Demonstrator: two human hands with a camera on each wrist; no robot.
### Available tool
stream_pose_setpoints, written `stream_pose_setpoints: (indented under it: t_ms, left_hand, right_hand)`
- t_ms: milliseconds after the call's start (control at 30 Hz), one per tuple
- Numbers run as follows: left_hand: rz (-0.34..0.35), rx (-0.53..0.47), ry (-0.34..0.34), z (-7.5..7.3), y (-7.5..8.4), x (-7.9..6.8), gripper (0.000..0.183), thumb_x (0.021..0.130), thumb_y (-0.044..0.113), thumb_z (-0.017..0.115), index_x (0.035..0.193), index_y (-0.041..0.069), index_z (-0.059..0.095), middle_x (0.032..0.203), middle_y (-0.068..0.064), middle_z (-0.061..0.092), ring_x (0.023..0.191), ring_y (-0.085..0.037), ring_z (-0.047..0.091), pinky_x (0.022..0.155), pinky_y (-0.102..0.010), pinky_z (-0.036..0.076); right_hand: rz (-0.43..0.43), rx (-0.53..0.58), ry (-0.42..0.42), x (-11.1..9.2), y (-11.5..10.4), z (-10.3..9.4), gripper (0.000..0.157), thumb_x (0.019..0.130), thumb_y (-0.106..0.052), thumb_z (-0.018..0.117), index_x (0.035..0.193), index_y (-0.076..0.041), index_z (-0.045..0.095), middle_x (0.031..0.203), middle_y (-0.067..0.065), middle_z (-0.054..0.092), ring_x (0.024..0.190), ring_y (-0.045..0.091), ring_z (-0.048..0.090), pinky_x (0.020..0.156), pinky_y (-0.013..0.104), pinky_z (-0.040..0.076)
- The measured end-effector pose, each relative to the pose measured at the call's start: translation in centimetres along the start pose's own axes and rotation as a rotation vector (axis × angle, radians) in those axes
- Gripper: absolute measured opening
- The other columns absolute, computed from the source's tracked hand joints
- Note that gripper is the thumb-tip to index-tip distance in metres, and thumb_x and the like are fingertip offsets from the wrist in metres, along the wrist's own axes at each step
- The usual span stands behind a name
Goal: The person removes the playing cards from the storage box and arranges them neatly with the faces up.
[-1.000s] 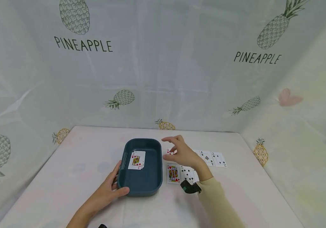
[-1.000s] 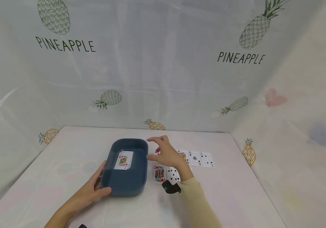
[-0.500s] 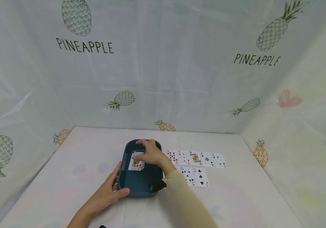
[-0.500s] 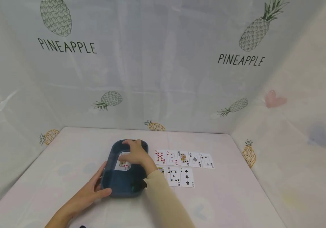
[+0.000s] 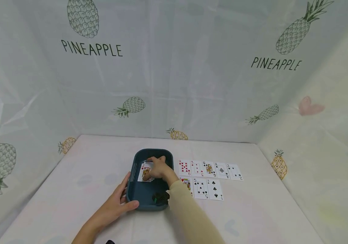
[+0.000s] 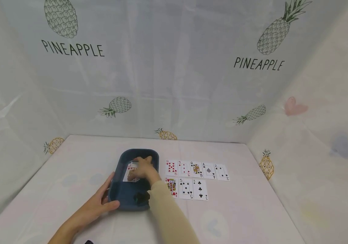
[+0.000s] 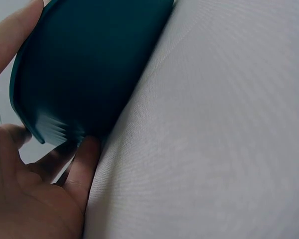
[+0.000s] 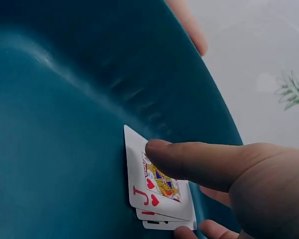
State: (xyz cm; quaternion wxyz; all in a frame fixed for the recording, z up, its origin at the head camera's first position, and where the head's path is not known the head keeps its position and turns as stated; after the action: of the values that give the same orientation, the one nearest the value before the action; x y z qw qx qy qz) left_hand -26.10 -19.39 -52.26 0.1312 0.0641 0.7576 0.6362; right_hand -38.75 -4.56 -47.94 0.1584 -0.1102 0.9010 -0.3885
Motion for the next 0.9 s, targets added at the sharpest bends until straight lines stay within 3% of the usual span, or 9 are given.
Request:
stream_pose_setpoints:
  t_ms: [267, 567, 900]
  left_hand:
    - [-0.01, 0.01, -0.002, 0.09, -0.14, 0.01, 0.1, 0.101, 0.027, 0.075, 0.171, 0.04, 0.005, 0.173, -0.022, 0.016, 0.15, -0.04, 0.042, 0.103, -0.027, 0.052]
    - [0.005, -0.022, -0.014, 0.07, 0.1, 0.11, 0.1, 0.101, 0.023, 0.074, 0.17, 0.042, 0.005, 0.172, -0.024, 0.016, 0.148, -0.042, 0.045, 0.099, -0.028, 0.054]
    - [-0.008, 0.002, 0.001, -0.12, -0.11, 0.12, 0.1, 0.101, 0.026, 0.075, 0.171, 0.042, 0.005, 0.174, -0.022, 0.013, 0.15, -0.043, 0.041, 0.103, -0.029, 0.052]
  right_hand:
    - [0.043, -0.045, -0.037, 0.44, 0.85, 0.34, 0.084, 0.073, -0.016, 0.099, 0.148, -0.018, 0.061, 0.131, 0.017, 0.038, 0.108, 0.032, 0.051, 0.1, 0.049, 0.05]
    - [0.013, -0.15, -0.012, 0.69, 0.18, 0.27, 0.087, 0.069, -0.011, 0.101, 0.147, -0.018, 0.063, 0.136, 0.017, 0.038, 0.109, 0.031, 0.052, 0.097, 0.048, 0.052]
    - [0.003, -0.151, -0.04, 0.62, 0.38, 0.19, 0.082, 0.073, -0.014, 0.099, 0.146, -0.018, 0.063, 0.136, 0.017, 0.039, 0.107, 0.031, 0.053, 0.095, 0.048, 0.053]
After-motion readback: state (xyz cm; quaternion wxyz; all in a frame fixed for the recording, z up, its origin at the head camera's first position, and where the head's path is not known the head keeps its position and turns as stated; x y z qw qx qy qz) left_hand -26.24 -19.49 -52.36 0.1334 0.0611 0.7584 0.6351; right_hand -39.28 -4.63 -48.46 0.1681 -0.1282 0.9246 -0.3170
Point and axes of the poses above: each hand's wrist, its own x-axis towards the middle knuckle, its own z-axis out of the palm, y = z × x, the point moved 9 cm from there along x, towards the middle knuckle
